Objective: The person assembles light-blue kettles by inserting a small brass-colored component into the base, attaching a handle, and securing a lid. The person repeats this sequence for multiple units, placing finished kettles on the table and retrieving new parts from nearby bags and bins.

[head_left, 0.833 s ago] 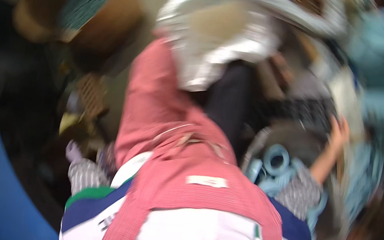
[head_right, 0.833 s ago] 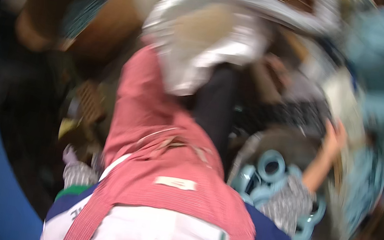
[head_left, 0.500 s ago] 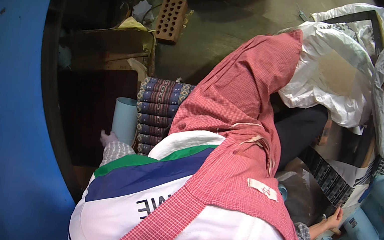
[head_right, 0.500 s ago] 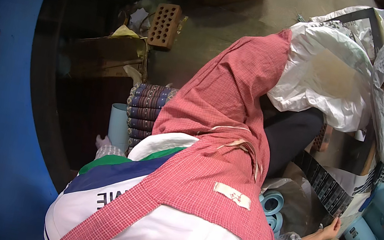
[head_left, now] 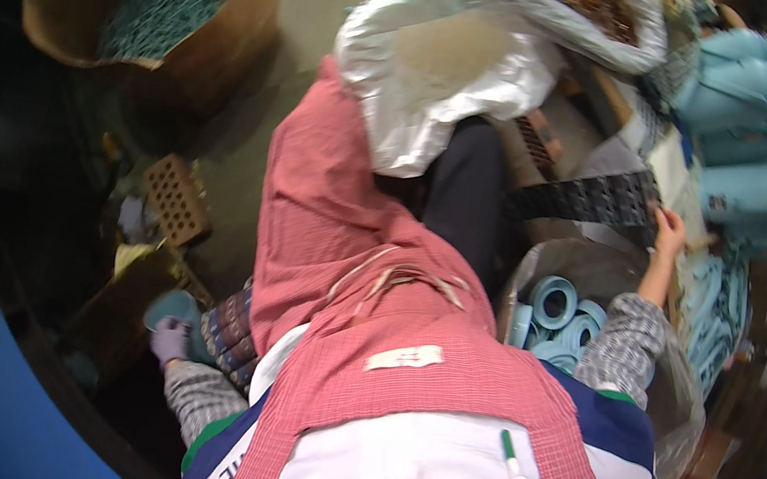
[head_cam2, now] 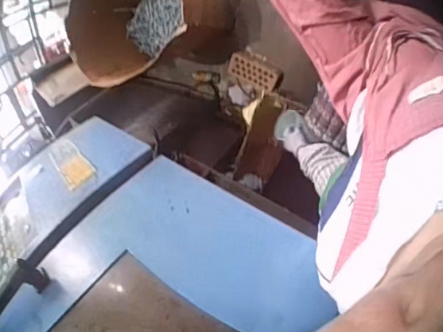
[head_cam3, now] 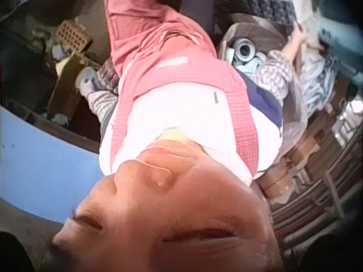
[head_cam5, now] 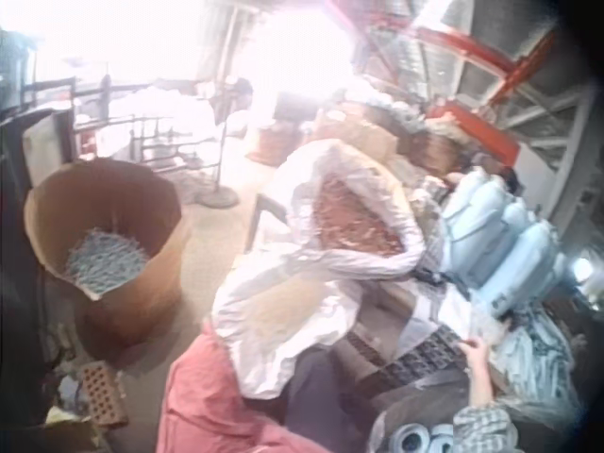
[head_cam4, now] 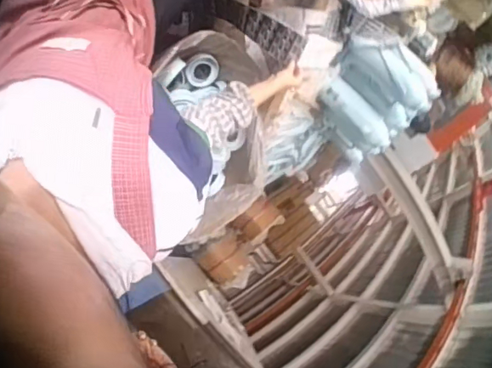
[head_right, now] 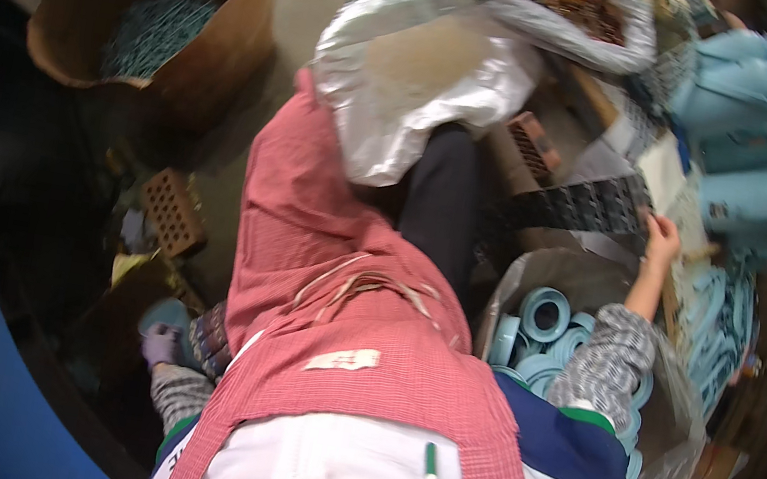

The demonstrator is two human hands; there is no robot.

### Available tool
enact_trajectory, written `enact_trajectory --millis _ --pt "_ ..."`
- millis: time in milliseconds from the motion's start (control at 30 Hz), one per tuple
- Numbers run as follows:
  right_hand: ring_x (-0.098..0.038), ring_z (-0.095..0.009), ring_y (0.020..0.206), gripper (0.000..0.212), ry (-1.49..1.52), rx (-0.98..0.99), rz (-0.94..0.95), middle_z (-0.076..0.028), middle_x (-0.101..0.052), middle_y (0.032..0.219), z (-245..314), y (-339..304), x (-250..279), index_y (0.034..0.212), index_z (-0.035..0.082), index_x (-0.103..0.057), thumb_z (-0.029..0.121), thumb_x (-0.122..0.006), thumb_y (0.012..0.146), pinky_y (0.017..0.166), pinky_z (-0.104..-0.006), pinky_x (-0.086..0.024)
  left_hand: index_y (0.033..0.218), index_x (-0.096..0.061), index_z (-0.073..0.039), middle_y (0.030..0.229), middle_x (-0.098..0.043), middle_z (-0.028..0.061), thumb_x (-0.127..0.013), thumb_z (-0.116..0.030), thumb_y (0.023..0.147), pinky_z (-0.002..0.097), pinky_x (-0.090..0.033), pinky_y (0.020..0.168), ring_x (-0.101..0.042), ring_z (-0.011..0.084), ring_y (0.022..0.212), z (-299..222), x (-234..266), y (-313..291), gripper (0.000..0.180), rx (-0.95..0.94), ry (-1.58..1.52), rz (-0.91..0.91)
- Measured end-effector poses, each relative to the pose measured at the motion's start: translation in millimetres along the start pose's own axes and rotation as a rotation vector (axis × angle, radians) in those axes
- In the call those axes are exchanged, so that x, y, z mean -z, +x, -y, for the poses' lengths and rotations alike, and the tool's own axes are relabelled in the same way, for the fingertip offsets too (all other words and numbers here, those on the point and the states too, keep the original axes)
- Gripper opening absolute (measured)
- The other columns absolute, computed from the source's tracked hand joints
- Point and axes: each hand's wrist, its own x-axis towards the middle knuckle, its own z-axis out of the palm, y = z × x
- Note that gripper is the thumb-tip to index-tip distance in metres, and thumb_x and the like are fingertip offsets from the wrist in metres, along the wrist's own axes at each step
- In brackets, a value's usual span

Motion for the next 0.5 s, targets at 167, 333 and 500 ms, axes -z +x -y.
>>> enact_trajectory --millis 167,333,500 --pt "-0.056 -0.010 0.074 0.009 0.057 0.109 -0.155 -0.002 -0.060 0.085 49.8 -46.5 -14.4 0.083 0.000 -0.065 0.001 -0.069 0.075 0.069 -0.0221 -0.046 0.076 -0.062 -0.012 0.074 -0.052 0.0039 -0.069 -0.017 0.066 0.0397 -0.038 0.073 -0.052 0.0275 0.077 -273.4 178.7 -92.8 0.013 -1.106 0.039 -0.400" --pt "-0.056 -0.011 0.078 0.007 0.055 0.205 -0.228 -0.002 -0.057 0.093 159.0 -120.5 -18.6 0.082 0.003 -0.064 -0.001 -0.067 0.077 0.070 -0.0226 -0.047 0.085 -0.058 -0.015 0.077 -0.050 0.0016 -0.061 -0.013 0.070 0.0336 -0.043 0.077 -0.050 0.0157 0.080 -387.9 163.2 -172.9 0.015 -1.762 0.466 -0.425" --pt "-0.055 -0.008 0.078 0.015 0.697 0.113 0.271 -0.001 -0.060 0.090 222.6 -166.2 -74.7 0.093 0.007 -0.061 -0.003 -0.061 0.081 0.072 -0.0207 -0.046 0.086 -0.063 -0.008 0.083 -0.055 0.0035 -0.055 -0.010 0.076 0.0310 -0.044 0.075 -0.052 0.0192 0.083 -429.4 113.8 -234.7 0.013 -2.200 0.562 0.134"
